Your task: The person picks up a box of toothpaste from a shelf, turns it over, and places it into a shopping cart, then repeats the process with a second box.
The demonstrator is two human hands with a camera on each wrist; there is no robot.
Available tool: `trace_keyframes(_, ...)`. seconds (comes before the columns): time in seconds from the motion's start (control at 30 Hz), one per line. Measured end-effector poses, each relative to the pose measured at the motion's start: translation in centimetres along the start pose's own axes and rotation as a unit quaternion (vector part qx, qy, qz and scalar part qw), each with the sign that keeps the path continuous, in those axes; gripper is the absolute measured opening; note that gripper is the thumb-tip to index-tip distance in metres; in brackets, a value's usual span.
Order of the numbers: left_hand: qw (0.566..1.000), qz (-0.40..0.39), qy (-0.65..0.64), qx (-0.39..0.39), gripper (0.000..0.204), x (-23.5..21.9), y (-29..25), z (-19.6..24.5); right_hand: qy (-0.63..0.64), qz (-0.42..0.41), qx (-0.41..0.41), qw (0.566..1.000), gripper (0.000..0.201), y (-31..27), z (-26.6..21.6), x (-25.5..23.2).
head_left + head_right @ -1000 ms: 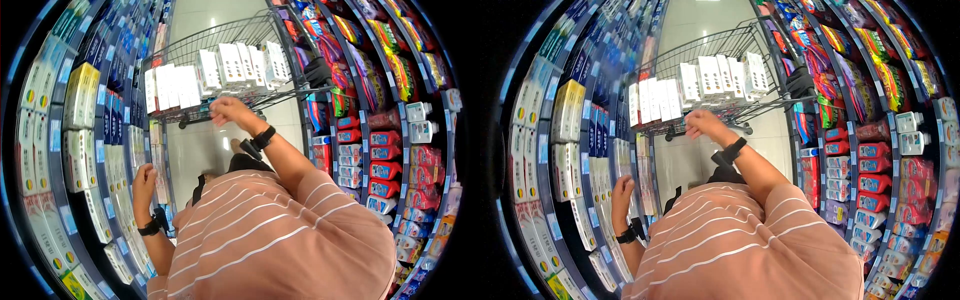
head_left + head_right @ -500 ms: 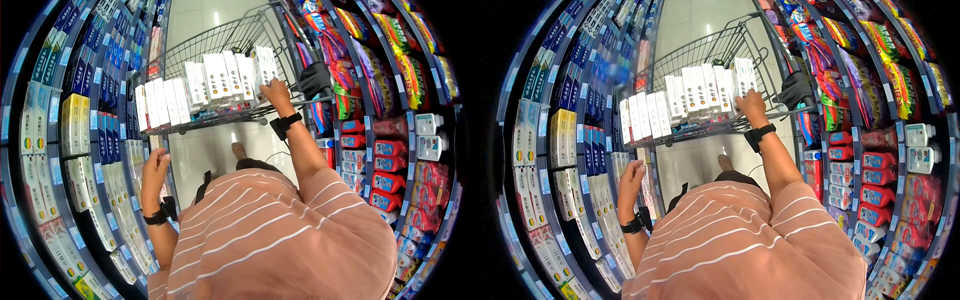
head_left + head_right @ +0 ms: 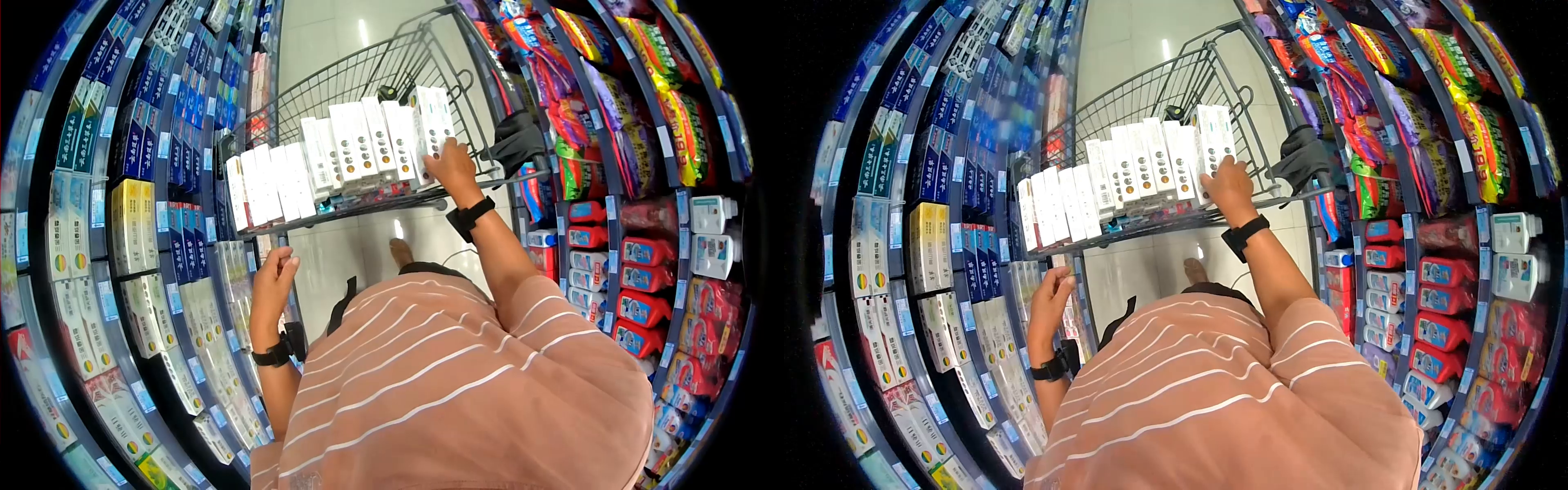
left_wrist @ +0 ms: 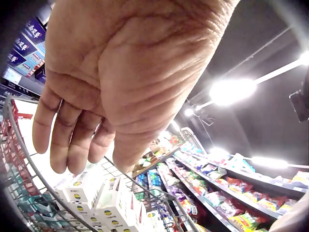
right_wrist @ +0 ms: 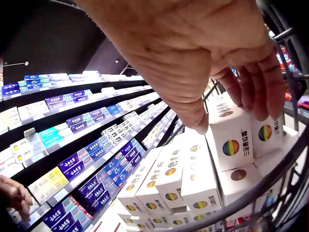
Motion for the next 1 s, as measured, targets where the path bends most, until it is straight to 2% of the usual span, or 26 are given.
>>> trace_keyframes(0.37,1.0,-0.01,0.022,-0.007,0.035,-0.1,-0.1,-0.8,0.026,-0.036,0.002,0.999,0.062,0.7,-0.4,0.2)
trace_keyframes(0.43,1.0,-0.015,0.025,0.011,0.035,0.2,0.2,-1.5,-0.007,-0.061,0.013,0.998,0.064,1.4,-0.3,0.8)
trace_keyframes(0.47,1.0,-0.004,0.027,0.012,0.034,0.0,0.0,-2.2,-0.013,-0.118,0.02,0.993,0.065,2.9,0.4,2.3)
trace_keyframes(0.53,0.996,-0.018,0.049,0.067,0.035,-0.2,0.0,-2.6,-0.044,-0.082,-0.019,0.996,0.07,3.5,0.9,2.5)
trace_keyframes(0.63,0.996,0.003,0.049,0.077,0.036,-0.8,-0.5,-1.6,0.093,-0.108,0.008,0.99,0.051,6.0,3.5,3.7)
trace_keyframes(0.67,0.996,0.005,0.043,0.077,0.037,-1.2,-1.0,-1.8,0.23,-0.159,-0.017,0.96,0.041,5.8,4.4,3.0)
trace_keyframes(0.73,0.999,0.018,0.037,0.035,0.037,-2.1,-1.4,-2.5,0.439,-0.164,0.035,0.883,0.035,3.5,3.3,0.4)
trace_keyframes(0.8,0.999,0.029,0.025,0.022,0.038,-2.8,-1.7,-2.8,0.483,-0.181,0.011,0.856,0.029,3.5,4.1,-0.4)
trace_keyframes(0.87,0.999,0.044,0.011,0.015,0.037,-3.4,-2.6,-2.7,0.486,-0.195,-0.072,0.849,0.028,1.6,3.1,-2.6)
trace_keyframes(0.97,0.995,0.085,-0.037,0.03,0.037,-4.6,-3.6,-3.5,0.435,-0.245,-0.16,0.852,0.025,0.1,-0.3,-5.7)
trace_keyframes(1.0,0.992,0.096,-0.085,0.005,0.038,-5.1,-3.9,-3.3,0.428,-0.258,-0.185,0.846,0.025,-0.8,-2.1,-6.5)
Point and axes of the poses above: each hand's wrist, its own y-axis towards the middle knuckle, its own x-axis out of the palm, z = x × y, the point moved 1 cm from there along y, towards the middle knuckle, and after that the axes turned 11 degrees about -y, right-handed, at the moved point
